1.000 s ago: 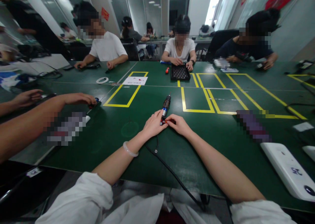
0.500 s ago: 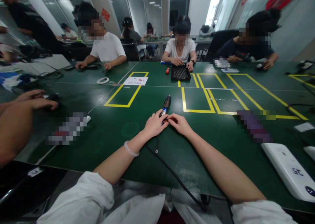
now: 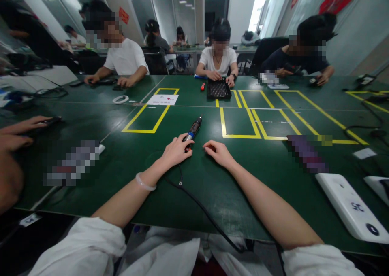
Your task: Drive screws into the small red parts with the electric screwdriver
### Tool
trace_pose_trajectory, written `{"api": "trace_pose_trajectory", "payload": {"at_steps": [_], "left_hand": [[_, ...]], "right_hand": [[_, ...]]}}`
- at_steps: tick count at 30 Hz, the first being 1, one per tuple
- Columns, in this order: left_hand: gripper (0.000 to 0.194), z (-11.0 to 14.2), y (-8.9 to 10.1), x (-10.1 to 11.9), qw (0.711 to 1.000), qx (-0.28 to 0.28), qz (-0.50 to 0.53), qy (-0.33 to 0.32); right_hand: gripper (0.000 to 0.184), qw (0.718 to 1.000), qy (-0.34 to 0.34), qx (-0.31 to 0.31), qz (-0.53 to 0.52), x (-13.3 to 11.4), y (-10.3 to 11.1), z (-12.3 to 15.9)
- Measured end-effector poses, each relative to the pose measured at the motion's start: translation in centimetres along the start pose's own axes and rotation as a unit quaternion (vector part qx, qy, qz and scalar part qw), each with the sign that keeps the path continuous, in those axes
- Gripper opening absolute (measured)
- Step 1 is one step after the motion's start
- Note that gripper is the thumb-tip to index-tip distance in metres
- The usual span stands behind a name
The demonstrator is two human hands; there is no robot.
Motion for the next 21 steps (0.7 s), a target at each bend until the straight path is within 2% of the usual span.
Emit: {"api": "trace_pose_trajectory", "payload": {"at_steps": [3,6,11,16,18,21], "left_hand": [[0.043,1.0,0.5,-2.8,0.999,-0.008,-0.012,0.034],[0.045,2.2,1.0,-6.4,0.997,-0.018,-0.025,0.076],[0.048,4.5,1.8,-14.0,0.989,-0.024,-0.042,0.142],[0.052,6.3,2.8,-21.3,0.982,-0.033,-0.049,0.180],[0.055,6.9,3.3,-23.6,0.980,-0.038,-0.049,0.191],[0.055,7.7,4.0,-25.5,0.976,-0.034,-0.038,0.213]], "right_hand": [[0.016,1.000,0.000,-0.002,0.006,0.0,0.0,0.0],[0.016,1.000,-0.001,-0.005,0.010,0.1,-0.1,0.0],[0.016,1.000,0.000,-0.008,0.014,0.2,-0.2,0.0],[0.017,1.000,-0.003,-0.009,0.020,0.3,-0.3,0.0],[0.017,1.000,-0.002,-0.010,0.023,0.3,-0.3,0.0],[0.017,1.000,-0.001,-0.009,0.025,0.3,-0.3,0.0]]}}
Point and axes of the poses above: each hand's wrist, its own z-axis away from the middle knuckle, its own y-axis out of the back of the hand, x = y × z, the point moved 10 cm from there along -z, towards the middle knuckle, and after that the axes turned 7 degrees about -y, right-handed, at the moved point
